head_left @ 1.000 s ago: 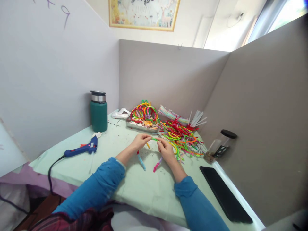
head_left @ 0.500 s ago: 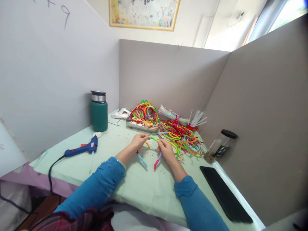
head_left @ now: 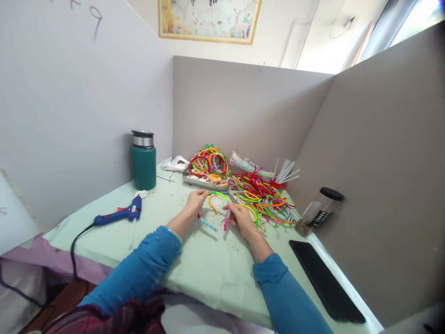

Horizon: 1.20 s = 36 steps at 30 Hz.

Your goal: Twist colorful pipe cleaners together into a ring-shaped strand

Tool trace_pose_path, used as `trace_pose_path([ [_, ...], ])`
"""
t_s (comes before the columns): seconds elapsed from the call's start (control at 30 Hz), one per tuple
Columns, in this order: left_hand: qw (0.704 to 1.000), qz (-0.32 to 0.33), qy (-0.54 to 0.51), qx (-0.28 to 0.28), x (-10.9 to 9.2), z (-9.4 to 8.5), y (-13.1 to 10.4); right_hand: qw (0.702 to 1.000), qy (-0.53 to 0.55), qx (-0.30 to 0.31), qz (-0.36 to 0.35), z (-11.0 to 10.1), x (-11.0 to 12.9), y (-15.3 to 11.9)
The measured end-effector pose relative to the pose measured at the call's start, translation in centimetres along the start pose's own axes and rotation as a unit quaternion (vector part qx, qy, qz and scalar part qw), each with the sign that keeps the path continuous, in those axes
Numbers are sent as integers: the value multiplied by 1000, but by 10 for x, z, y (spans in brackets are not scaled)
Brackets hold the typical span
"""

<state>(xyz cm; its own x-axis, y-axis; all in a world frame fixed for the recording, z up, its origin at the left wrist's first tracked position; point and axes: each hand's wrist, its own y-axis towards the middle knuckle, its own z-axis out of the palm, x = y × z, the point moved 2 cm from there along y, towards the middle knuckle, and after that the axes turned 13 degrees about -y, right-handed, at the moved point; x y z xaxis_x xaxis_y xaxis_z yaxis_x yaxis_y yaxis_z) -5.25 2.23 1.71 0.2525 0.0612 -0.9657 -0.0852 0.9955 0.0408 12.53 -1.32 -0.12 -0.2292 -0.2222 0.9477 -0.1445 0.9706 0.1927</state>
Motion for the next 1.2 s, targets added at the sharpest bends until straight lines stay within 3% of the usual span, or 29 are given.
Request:
trace_pose_path([
  [0.1, 1000, -9, -18, -9, -3, 1, -3, 1000, 17, 3, 3, -1, -2, 1],
  [0.23, 992, -5, -116, 42, -5, 5, -4, 999, 42, -31, 8, -3, -4, 3],
  [0.4, 977, -82, -195, 36, -3, 6, -2, 991, 93, -95, -4, -7, -6, 6],
  [0.7, 977, -145, -77, 134, 4, 8, -8, 973, 131, -191, -23, -15, -11, 9],
  [0.83, 968, -177, -66, 168, 7, 9, -11, 974, 139, -179, -10, -13, -7, 7],
  [1.03, 977, -148, -91, 124, 4, 11, -11, 984, 124, -125, 17, -8, -3, 6],
  [1.2, 979, -117, -113, 123, 4, 12, -9, 993, 104, -57, 12, -1, -5, 4],
])
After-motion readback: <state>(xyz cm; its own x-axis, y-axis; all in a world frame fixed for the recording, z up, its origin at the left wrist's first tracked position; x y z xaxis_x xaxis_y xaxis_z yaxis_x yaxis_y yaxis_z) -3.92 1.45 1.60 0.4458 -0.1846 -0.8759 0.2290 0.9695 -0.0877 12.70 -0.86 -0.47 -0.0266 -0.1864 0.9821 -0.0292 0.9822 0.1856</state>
